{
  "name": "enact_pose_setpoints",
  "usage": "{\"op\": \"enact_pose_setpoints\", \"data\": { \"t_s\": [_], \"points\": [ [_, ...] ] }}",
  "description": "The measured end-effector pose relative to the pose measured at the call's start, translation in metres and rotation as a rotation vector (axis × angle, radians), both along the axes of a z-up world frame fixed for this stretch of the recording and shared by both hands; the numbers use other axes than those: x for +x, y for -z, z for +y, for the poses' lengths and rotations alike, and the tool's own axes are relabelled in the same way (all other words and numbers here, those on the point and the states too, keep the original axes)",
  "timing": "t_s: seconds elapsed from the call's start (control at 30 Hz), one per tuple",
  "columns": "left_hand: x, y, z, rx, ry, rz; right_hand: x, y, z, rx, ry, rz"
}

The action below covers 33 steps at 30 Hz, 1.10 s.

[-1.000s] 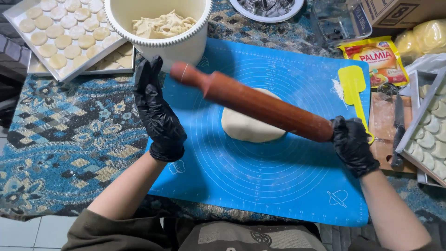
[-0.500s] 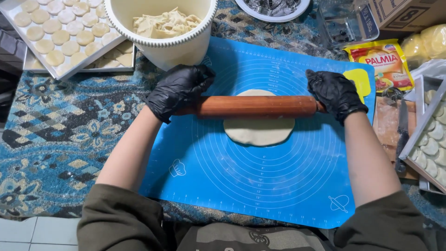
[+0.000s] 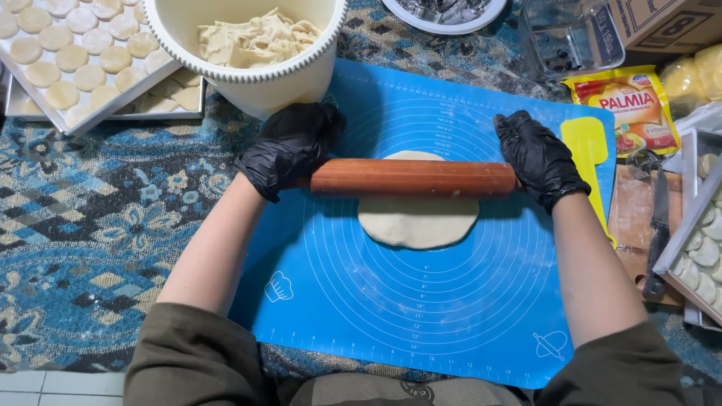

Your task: Rolling out a piece of dough on a silicone mat using a wooden rolling pin and then cutting it into small circles with a metal cutter.

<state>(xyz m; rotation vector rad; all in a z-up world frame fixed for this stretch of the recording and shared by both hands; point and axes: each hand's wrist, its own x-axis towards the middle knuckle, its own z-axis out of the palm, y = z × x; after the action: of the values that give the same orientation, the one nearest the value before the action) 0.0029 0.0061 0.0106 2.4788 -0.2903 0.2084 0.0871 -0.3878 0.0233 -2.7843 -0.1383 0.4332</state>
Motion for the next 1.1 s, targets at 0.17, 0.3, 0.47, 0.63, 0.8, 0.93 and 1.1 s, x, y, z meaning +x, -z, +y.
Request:
{"op": "enact_pose_setpoints", "data": {
  "t_s": [0.17,0.3,0.47,0.63,0.8,0.93,1.1],
  "points": [
    [0.002,0.015,0.003,-0.024,-0.066,-0.008,-0.003,0.002,-0.005,0.019,-0.014,-0.011],
    [-0.003,0.004,0.007,-0.029,0.031,0.069,-0.008,0.001,-0.005,0.043,-0.027,-0.036],
    [-0.010,-0.011,0.002,-0.030,0.065,0.119,-0.023,-0.001,-0.010,0.069,-0.031,-0.059],
    [-0.020,-0.021,-0.001,-0.071,0.083,0.196,-0.039,-0.005,-0.014,0.088,-0.047,-0.089],
    [-0.034,-0.013,-0.004,-0.039,0.015,0.147,-0.057,0.001,-0.026,0.163,-0.161,-0.197],
    [-0.047,-0.024,-0.010,-0.015,0.052,0.238,-0.071,0.000,-0.032,0.226,-0.223,-0.213],
    [-0.070,-0.026,-0.016,0.198,0.125,0.079,-0.094,-0.001,-0.035,0.266,-0.135,-0.154]
  ]
}}
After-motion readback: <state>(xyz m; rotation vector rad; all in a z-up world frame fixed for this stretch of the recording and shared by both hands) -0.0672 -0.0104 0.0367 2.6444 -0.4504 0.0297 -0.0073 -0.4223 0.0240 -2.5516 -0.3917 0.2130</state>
